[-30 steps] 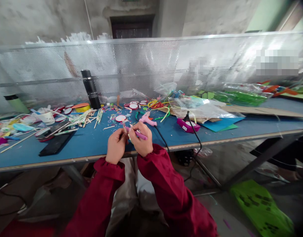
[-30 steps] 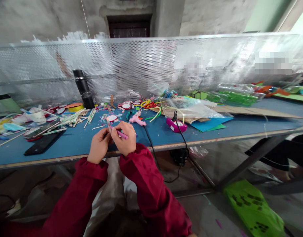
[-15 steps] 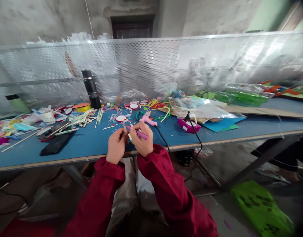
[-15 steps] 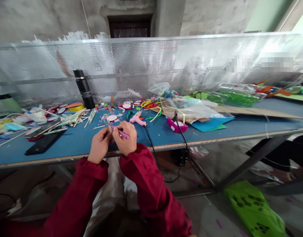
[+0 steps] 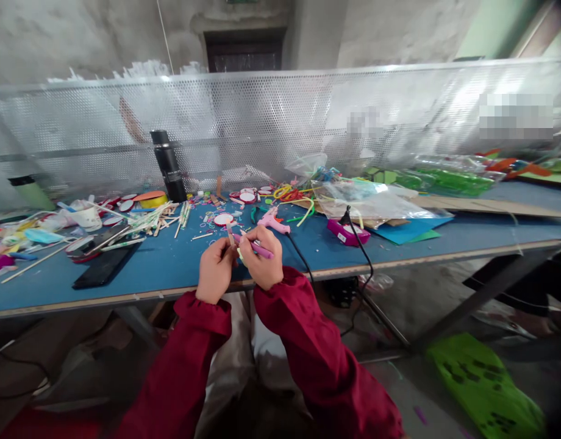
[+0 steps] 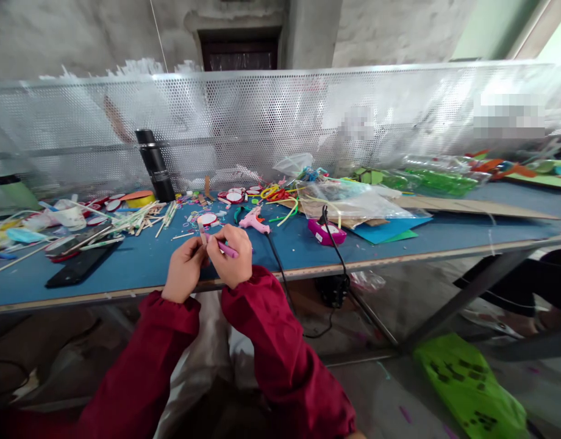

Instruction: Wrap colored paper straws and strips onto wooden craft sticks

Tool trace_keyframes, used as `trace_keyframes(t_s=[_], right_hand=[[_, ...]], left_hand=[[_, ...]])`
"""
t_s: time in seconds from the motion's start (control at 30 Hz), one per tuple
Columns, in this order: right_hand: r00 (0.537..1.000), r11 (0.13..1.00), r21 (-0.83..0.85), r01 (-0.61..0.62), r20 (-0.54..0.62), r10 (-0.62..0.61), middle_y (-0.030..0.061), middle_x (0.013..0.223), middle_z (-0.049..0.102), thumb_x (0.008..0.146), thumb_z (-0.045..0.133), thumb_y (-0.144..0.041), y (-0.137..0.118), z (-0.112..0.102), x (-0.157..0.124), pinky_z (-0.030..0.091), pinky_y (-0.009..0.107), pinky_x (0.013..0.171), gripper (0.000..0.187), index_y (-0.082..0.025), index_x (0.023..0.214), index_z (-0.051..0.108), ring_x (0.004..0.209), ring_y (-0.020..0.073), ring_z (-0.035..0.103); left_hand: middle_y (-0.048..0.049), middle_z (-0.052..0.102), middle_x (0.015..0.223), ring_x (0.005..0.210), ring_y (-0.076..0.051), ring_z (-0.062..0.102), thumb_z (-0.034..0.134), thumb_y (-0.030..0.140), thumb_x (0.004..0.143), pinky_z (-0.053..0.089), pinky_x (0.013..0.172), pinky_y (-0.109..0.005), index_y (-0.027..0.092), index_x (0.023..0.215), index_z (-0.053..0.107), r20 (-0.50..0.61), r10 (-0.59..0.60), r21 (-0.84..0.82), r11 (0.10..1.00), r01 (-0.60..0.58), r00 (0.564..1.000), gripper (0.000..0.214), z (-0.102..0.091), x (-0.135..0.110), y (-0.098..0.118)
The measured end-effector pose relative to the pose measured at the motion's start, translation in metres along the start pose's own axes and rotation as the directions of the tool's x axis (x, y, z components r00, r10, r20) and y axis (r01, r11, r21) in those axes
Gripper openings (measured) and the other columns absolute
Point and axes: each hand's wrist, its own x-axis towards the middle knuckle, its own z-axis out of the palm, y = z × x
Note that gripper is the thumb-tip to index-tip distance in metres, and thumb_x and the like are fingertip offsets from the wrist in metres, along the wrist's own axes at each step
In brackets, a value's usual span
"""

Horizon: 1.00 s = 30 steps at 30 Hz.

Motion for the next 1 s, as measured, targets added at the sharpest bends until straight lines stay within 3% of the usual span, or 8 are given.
trace_keyframes(t_s=[1.0], right_hand=[[1.0, 1.0, 0.022, 0.007, 0.018, -0.007, -0.0008, 0.071, 0.063, 0.089, 0.058, -0.022, -0.0003, 0.0001, 0.0002, 0.044, 0.033, 0.073, 0.019, -0.024, 0.07, 0.054, 0.072, 0.0171, 0.058]], left_hand=[[0.0025, 0.054, 0.062, 0.059, -0.015, 0.049, 0.053, 0.033, 0.093, 0.036, 0.06, -0.026, 0.021, 0.07, 0.054, 0.004, 0.002, 0.002, 1.0, -0.002, 1.0, 0.025, 0.0001, -0.0006, 0.0047]])
